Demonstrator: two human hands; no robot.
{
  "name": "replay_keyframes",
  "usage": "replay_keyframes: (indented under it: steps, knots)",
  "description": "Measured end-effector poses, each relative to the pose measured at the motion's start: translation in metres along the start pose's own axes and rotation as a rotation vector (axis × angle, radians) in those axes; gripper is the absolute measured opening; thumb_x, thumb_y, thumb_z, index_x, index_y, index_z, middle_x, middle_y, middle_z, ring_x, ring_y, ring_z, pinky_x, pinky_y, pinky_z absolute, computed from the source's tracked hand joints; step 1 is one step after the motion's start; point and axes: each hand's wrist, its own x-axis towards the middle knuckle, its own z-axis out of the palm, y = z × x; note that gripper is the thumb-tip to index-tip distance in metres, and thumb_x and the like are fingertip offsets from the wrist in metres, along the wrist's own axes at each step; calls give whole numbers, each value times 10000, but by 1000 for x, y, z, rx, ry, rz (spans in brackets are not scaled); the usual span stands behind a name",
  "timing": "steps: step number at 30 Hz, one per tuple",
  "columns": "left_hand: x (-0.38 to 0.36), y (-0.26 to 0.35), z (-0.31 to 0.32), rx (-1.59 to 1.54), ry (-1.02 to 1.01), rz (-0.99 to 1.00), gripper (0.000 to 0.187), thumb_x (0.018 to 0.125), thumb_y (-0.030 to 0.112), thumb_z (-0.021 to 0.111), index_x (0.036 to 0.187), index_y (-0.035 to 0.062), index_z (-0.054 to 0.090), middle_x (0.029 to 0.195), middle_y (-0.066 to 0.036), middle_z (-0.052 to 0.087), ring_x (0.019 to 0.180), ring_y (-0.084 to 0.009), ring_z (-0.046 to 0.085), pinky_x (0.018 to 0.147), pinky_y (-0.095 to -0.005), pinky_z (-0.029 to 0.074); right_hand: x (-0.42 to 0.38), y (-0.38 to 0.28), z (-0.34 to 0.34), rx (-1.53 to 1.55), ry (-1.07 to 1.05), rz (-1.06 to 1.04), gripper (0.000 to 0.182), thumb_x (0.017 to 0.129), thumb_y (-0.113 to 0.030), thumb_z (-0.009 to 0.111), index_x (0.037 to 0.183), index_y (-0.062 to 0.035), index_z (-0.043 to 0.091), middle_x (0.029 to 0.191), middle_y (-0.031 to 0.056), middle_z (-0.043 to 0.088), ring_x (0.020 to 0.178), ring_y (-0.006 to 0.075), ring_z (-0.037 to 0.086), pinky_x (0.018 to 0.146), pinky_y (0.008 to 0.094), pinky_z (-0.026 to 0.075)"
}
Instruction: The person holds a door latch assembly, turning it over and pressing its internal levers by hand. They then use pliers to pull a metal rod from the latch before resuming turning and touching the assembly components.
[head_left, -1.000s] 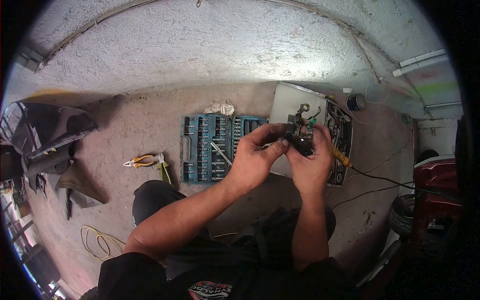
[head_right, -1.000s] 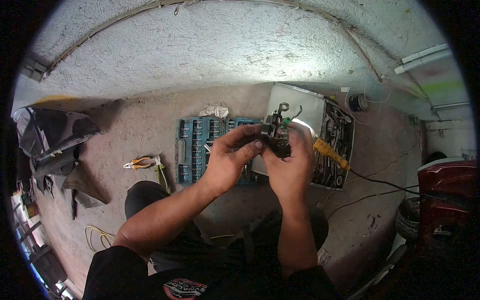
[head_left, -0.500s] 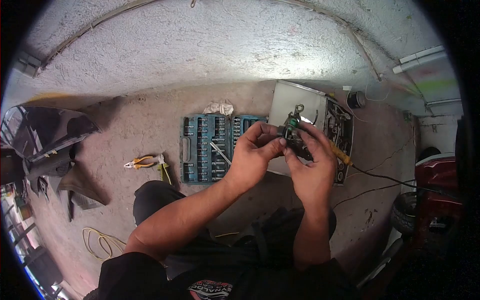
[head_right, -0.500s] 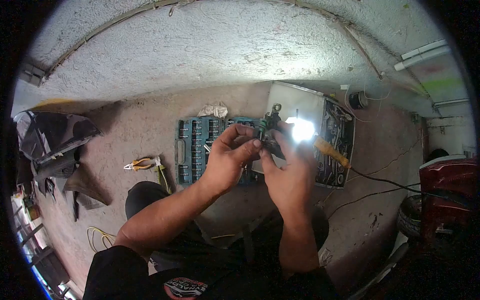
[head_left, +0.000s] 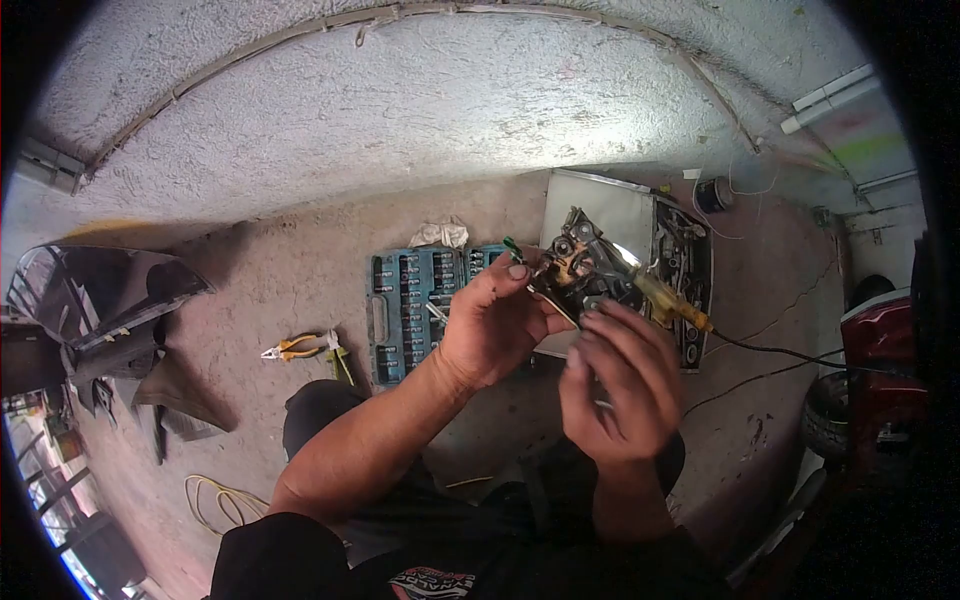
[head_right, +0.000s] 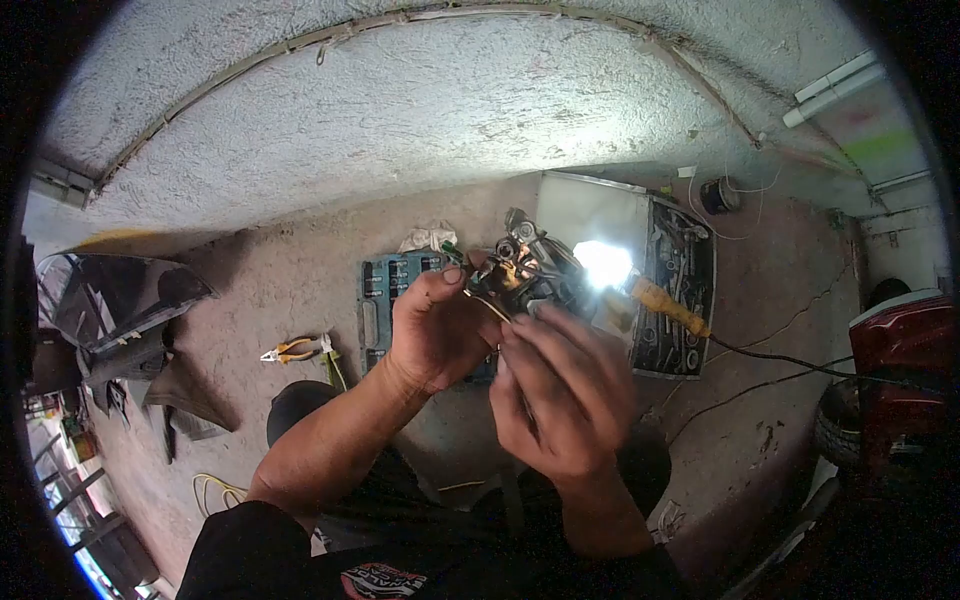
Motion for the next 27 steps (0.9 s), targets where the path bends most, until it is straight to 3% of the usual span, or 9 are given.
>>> replay_keyframes:
  steps: [2,4,7,9,10,13,22,27]
  knots:
    - [1,1,0,-26,-15,-6,307,917,278,614,1146,75,632,1224,-148,674,1140,-319,647,993,-500,492,-2,-4,-20,-34,71,-50,390,816,-46,676,1197,23,621,1166,155,664,1125,369,627,997,462,491]
    - [0,3,3,-26,10,-17,305,916,296,607,1131,83,648,1225,-156,680,1138,-331,654,992,-513,491,8,-3,-17,-68,287,53,444,841,-87,666,1261,24,577,1196,147,642,1120,368,619,1018,473,469]
    - [-2,2,5,-63,22,-25,316,915,297,607,1150,90,650,1223,-155,679,1131,-335,656,993,-520,492,7,16,-7,129,381,240,486,912,-81,639,1347,82,495,1237,197,616,1170,295,579,1006,402,465]
    - [-3,2,1,-104,-15,-35,332,917,302,603,1163,85,650,1226,-159,677,1131,-337,657,998,-521,490,-2,27,-5,347,295,418,444,927,-45,634,1333,81,507,1247,203,609,1168,255,581,997,381,468]
    - [-3,2,0,-124,-34,-39,340,918,304,601,1170,82,651,1227,-162,676,1131,-339,657,1001,-521,489,-5,28,-2,410,315,473,365,937,-10,647,1279,80,559,1211,186,640,1102,189,614,944,326,490]
    - [-3,1,4,-52,9,-28,353,920,310,596,1173,70,651,1228,-169,675,1130,-341,657,1003,-529,486,-11,30,-2,336,322,517,325,920,-21,699,1229,49,630,1150,140,682,1052,190,647,924,323,511]
    - [-5,2,-2,-61,-69,2,333,919,289,577,1139,47,642,1224,-177,674,1111,-341,663,988,-531,503,-8,36,9,468,432,609,257,905,-35,729,1138,54,668,1056,117,702,952,151,657,844,288,525]
    - [-6,2,-2,33,-19,44,364,919,263,567,1207,40,583,1256,-172,642,1145,-330,643,991,-527,514,-12,44,13,562,476,676,194,914,-60,711,1077,43,691,987,86,704,891,125,647,808,260,513]
